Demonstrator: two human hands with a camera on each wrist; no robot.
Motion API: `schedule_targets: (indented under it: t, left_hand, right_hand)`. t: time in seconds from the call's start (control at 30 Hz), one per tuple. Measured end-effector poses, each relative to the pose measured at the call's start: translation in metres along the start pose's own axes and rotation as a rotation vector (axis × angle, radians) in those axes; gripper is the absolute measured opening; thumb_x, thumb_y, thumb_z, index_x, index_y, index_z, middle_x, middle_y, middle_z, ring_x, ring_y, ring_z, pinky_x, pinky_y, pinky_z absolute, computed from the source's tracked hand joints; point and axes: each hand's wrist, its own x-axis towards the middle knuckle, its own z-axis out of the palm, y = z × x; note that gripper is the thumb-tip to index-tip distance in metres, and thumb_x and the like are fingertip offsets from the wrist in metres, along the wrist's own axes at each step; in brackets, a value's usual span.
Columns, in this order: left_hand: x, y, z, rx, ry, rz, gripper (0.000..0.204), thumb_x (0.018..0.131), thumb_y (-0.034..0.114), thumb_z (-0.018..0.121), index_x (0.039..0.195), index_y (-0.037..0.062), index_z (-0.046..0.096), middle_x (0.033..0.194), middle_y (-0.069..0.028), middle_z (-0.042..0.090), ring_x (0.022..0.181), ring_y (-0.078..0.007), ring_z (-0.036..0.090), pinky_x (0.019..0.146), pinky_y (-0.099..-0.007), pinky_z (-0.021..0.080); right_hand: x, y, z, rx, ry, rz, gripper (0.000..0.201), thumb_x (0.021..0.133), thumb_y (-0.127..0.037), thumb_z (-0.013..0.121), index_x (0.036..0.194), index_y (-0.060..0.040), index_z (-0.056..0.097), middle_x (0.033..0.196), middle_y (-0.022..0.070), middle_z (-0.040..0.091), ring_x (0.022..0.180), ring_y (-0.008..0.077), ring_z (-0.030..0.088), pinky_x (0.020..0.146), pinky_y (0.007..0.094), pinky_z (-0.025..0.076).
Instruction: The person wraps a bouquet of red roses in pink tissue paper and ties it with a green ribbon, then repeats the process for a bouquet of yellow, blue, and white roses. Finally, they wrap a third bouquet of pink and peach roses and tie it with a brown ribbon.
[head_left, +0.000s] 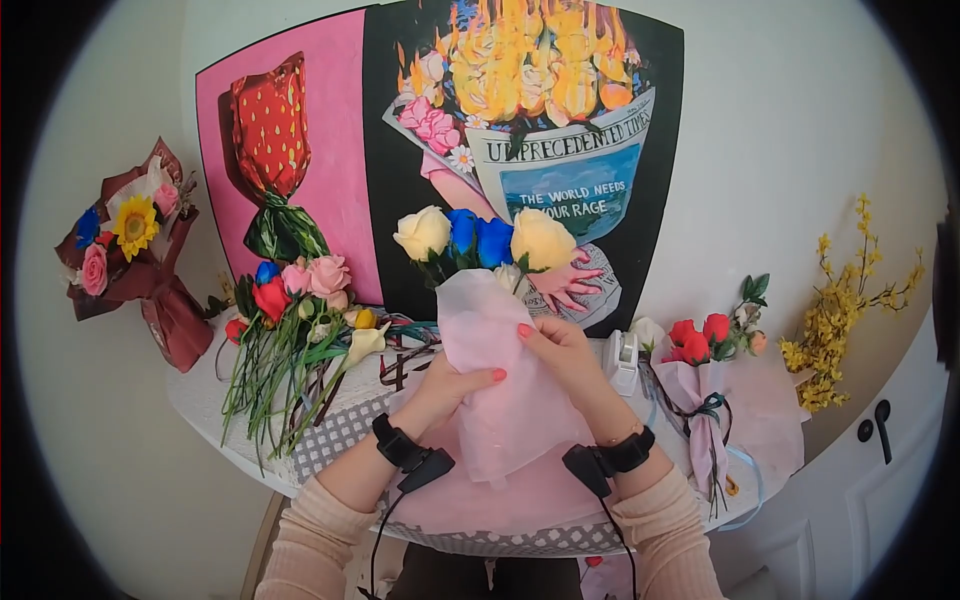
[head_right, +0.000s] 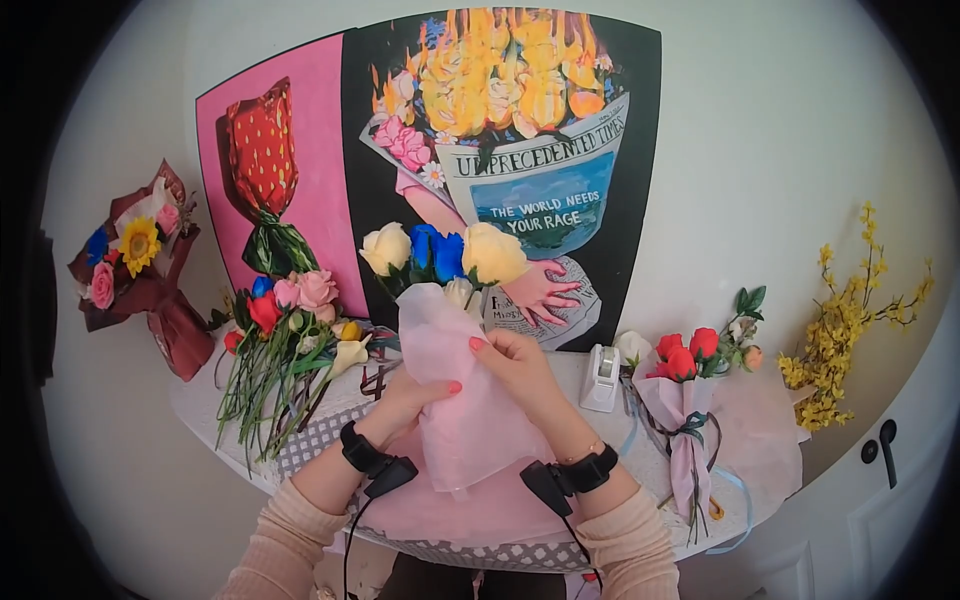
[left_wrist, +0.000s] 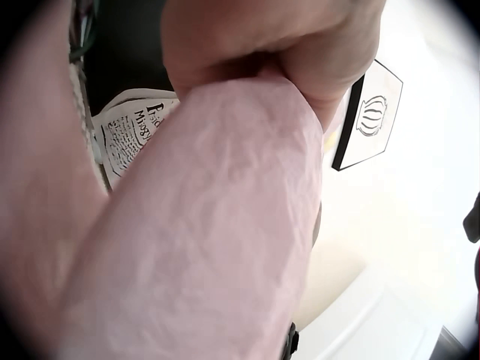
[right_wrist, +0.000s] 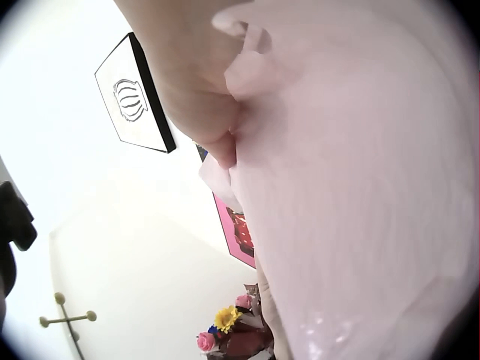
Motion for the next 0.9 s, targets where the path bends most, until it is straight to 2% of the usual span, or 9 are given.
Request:
schedule_targets:
  t: [0.07,0.17,0.23,0.43,0.57,0.7,0.8,0.87,0.9]
  left_hand:
    - [0.0,0.0,0.0,0.126,0.006,0.073,0.055,0.071,0.004,0.069,0.119,0.0012,0.044,0.112,-0.0077,0.054,0.101,-0.0168,0.053,0.087,-0.031,0.043]
    - [0.0,0.0,-0.002,0.138,-0.006,0.077,0.057,0.07,0.005,0.071,0.12,0.0012,0.043,0.113,-0.0077,0.053,0.102,-0.0166,0.052,0.087,-0.0307,0.043]
    - [0.0,-0.003,-0.003,0.127,-0.005,0.088,0.057,0.07,0.005,0.071,0.119,0.0011,0.043,0.113,-0.0078,0.053,0.102,-0.0166,0.052,0.087,-0.0306,0.043]
    - [0.001,-0.009,-0.004,0.115,0.005,0.133,0.054,0.07,0.004,0.07,0.118,0.001,0.045,0.111,-0.0081,0.054,0.101,-0.0171,0.053,0.086,-0.0308,0.044]
    - [-0.003,-0.005,0.002,0.164,-0.01,0.121,0.053,0.07,0.003,0.069,0.117,0.0009,0.045,0.109,-0.008,0.055,0.099,-0.0169,0.055,0.084,-0.0307,0.045]
    - [-0.006,-0.01,0.006,0.191,-0.03,0.088,0.053,0.07,0.002,0.068,0.118,0.0008,0.045,0.11,-0.008,0.055,0.098,-0.0164,0.055,0.084,-0.0304,0.046]
    - [-0.012,-0.009,0.011,0.223,-0.055,0.093,0.05,0.074,0.005,0.066,0.119,0.0008,0.045,0.11,-0.0074,0.055,0.099,-0.0159,0.055,0.084,-0.0305,0.046]
    - [-0.013,-0.011,0.011,0.042,-0.022,0.035,0.045,0.08,0.01,0.062,0.119,0.0009,0.044,0.11,-0.0066,0.055,0.098,-0.0153,0.055,0.084,-0.0309,0.046]
    - [-0.013,-0.009,0.013,0.042,-0.025,0.033,0.045,0.08,0.01,0.062,0.119,0.0009,0.044,0.11,-0.0066,0.055,0.098,-0.0153,0.055,0.084,-0.0309,0.046]
  right_hand:
    - [-0.002,-0.001,0.002,0.045,-0.02,0.013,0.019,0.087,-0.02,0.056,0.086,-0.0022,0.061,0.078,-0.0035,0.059,0.07,0.0019,0.05,0.061,0.0181,0.041]
    - [-0.003,-0.001,0.006,0.11,-0.037,0.036,0.021,0.088,-0.019,0.053,0.094,-0.0008,0.061,0.082,-0.0026,0.06,0.073,0.0028,0.051,0.065,0.0191,0.041]
    - [-0.003,-0.001,0.007,0.13,-0.084,-0.033,0.023,0.089,-0.016,0.051,0.103,-0.0003,0.06,0.09,-0.0008,0.06,0.079,0.004,0.052,0.07,0.02,0.042]
    - [-0.003,-0.005,0.007,0.184,-0.101,-0.013,0.027,0.088,-0.014,0.052,0.11,-0.0005,0.056,0.097,0.0003,0.06,0.086,0.0058,0.053,0.075,0.0213,0.043]
    - [-0.007,-0.011,0.01,0.221,-0.132,0.01,0.027,0.085,-0.014,0.056,0.109,0.0003,0.056,0.097,0.0017,0.06,0.088,0.0063,0.053,0.076,0.0217,0.043]
    - [-0.008,-0.014,0.015,0.196,-0.057,-0.024,0.027,0.083,-0.015,0.059,0.104,0.0021,0.056,0.094,0.0032,0.061,0.082,0.0063,0.055,0.071,0.0212,0.045]
    - [-0.011,-0.018,0.016,0.165,0.011,-0.049,0.024,0.084,-0.016,0.059,0.1,0.0023,0.058,0.089,0.0024,0.061,0.076,0.0057,0.055,0.066,0.0206,0.045]
    - [-0.011,-0.021,0.014,0.156,0.042,-0.062,0.023,0.085,-0.016,0.058,0.098,0.0019,0.059,0.086,0.0016,0.062,0.074,0.0052,0.055,0.064,0.0203,0.045]
    - [-0.011,-0.021,0.014,0.167,0.042,-0.049,0.022,0.086,-0.017,0.057,0.096,0.0014,0.06,0.085,0.0012,0.062,0.073,0.0046,0.055,0.063,0.0201,0.044]
